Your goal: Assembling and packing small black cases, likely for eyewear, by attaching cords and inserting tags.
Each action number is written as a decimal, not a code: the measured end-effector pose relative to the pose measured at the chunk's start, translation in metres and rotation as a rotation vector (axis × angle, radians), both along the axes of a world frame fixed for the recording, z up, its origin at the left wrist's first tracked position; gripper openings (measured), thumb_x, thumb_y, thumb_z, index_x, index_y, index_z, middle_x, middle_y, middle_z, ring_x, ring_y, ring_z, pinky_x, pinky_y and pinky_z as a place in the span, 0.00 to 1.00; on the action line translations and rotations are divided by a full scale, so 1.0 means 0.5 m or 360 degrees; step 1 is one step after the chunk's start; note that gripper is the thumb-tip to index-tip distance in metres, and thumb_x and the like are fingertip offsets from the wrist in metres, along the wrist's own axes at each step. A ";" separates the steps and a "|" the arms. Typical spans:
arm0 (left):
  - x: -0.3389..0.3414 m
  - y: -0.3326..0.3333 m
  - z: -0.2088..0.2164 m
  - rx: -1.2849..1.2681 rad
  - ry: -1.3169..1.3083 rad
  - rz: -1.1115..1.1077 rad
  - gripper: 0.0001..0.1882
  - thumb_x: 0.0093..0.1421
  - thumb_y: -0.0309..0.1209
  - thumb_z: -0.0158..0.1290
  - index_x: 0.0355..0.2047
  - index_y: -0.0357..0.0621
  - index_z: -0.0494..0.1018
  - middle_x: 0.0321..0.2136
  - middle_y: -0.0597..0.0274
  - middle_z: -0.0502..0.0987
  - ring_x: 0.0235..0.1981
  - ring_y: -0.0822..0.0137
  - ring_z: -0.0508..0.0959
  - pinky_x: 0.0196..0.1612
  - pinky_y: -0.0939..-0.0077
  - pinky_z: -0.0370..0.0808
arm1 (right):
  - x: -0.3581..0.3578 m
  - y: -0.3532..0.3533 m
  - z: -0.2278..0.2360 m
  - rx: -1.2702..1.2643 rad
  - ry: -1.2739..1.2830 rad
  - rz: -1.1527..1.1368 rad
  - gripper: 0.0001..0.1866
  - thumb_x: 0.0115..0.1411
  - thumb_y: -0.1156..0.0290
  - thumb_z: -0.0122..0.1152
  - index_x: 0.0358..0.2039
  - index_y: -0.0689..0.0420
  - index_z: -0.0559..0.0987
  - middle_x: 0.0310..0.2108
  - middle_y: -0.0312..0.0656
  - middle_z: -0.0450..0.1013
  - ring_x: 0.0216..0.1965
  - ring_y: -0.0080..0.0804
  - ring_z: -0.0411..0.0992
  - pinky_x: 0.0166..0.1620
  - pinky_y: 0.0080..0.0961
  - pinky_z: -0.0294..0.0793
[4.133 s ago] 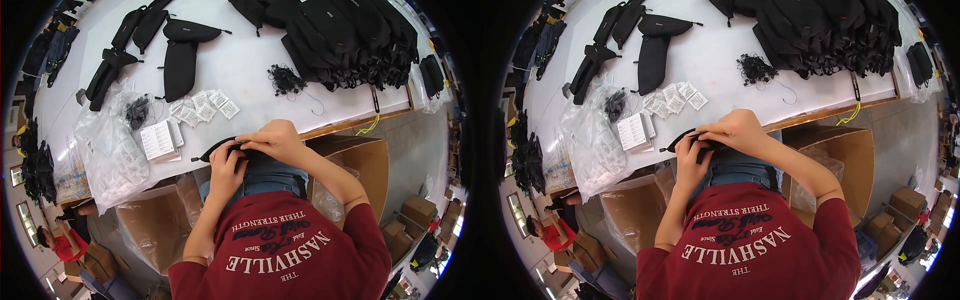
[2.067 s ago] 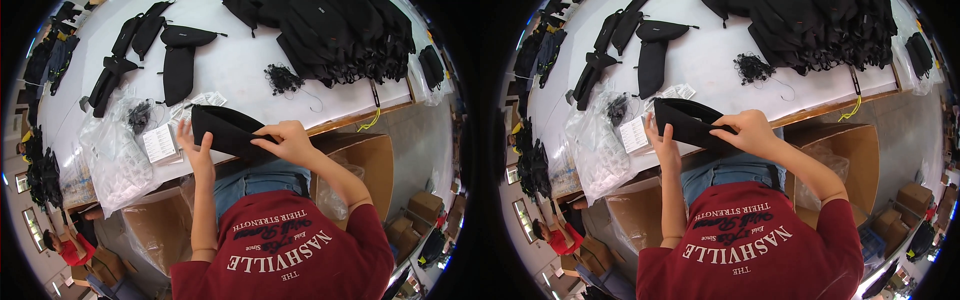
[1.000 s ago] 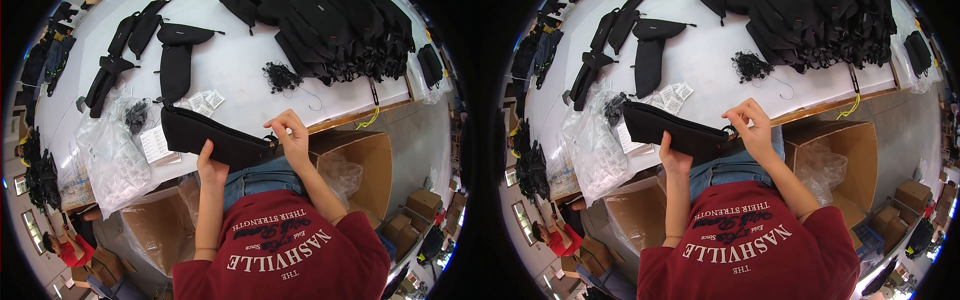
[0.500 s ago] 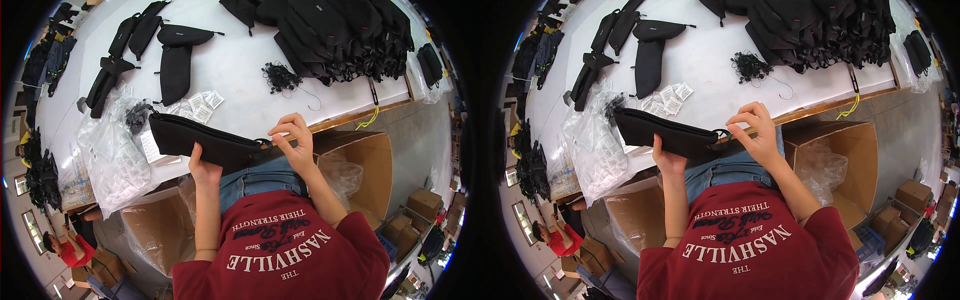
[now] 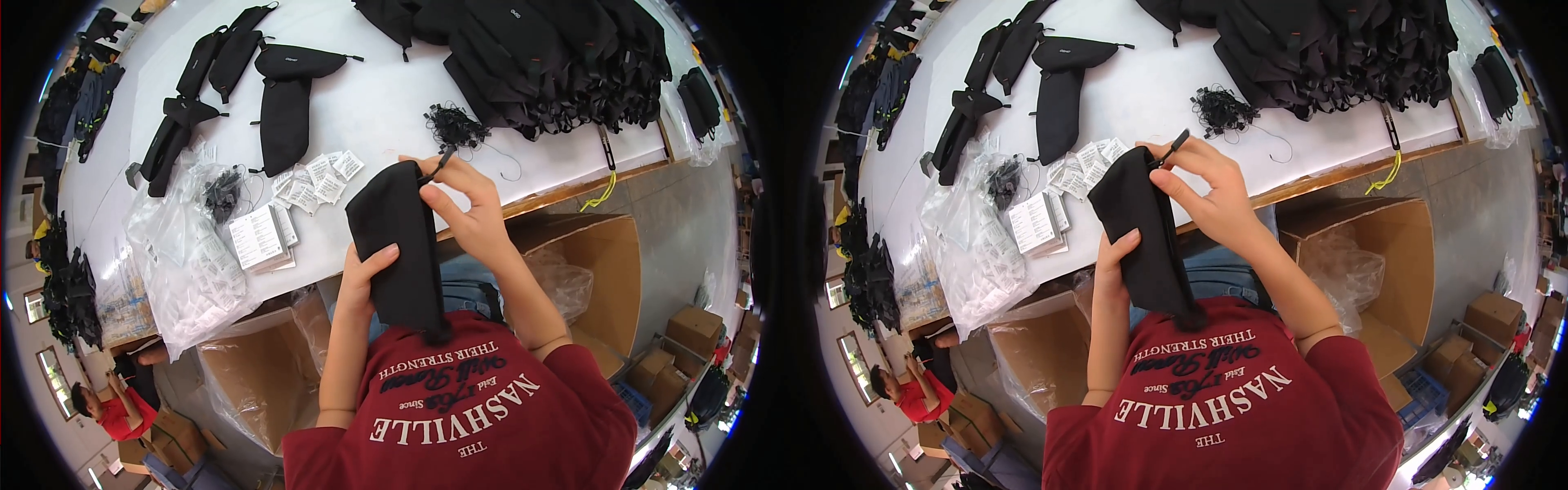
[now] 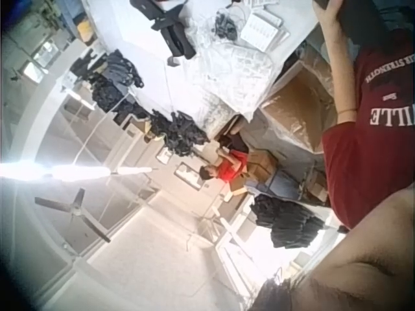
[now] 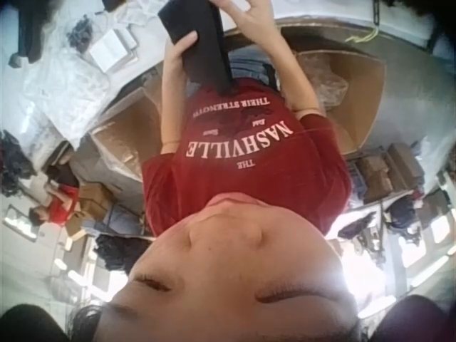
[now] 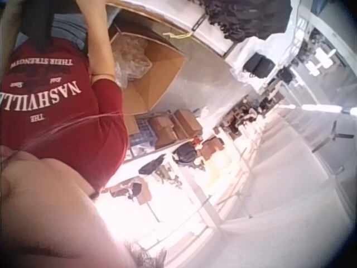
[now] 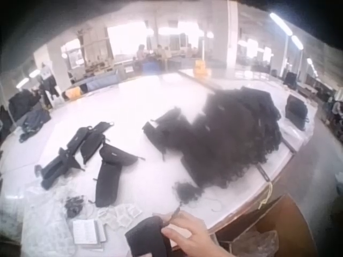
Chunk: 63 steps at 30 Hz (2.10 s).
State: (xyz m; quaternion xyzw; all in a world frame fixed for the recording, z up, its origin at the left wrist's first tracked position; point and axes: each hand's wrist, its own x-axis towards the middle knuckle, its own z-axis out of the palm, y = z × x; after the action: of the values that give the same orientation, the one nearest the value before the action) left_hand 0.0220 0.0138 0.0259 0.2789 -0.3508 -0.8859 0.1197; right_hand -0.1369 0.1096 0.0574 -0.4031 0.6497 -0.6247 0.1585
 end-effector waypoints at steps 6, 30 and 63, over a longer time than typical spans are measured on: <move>-0.006 0.003 0.013 0.0030 -0.0093 0.0026 0.20 0.51 0.29 0.60 0.43 0.33 0.71 0.33 0.57 0.78 0.31 0.69 0.79 0.35 0.78 0.77 | -0.003 0.000 -0.006 -0.0221 0.0168 -0.0300 0.08 0.50 0.79 0.66 0.32 0.63 0.78 0.32 0.38 0.73 0.33 0.25 0.69 0.39 0.20 0.68; 0.016 -0.075 -0.059 0.0801 0.0720 0.0164 0.10 0.63 0.32 0.48 0.38 0.38 0.66 0.23 0.69 0.63 0.22 0.77 0.58 0.25 0.83 0.58 | 0.104 0.029 -0.008 0.0080 -0.0124 0.0684 0.06 0.45 0.77 0.68 0.26 0.58 0.80 0.29 0.35 0.72 0.35 0.30 0.68 0.39 0.24 0.67; 0.033 -0.039 -0.015 0.0504 0.0004 0.0574 0.16 0.64 0.33 0.48 0.47 0.35 0.69 0.41 0.57 0.77 0.40 0.66 0.79 0.42 0.72 0.77 | 0.090 0.011 -0.024 0.0363 0.1374 0.0231 0.32 0.40 0.71 0.69 0.51 0.47 0.75 0.50 0.37 0.68 0.52 0.37 0.64 0.53 0.37 0.60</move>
State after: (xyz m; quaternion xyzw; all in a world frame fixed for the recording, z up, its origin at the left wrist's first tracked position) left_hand 0.0386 -0.0059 0.0182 0.3511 -0.1520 -0.8945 0.2311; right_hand -0.0917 0.1153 0.0454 -0.6512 0.6910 -0.3111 -0.0402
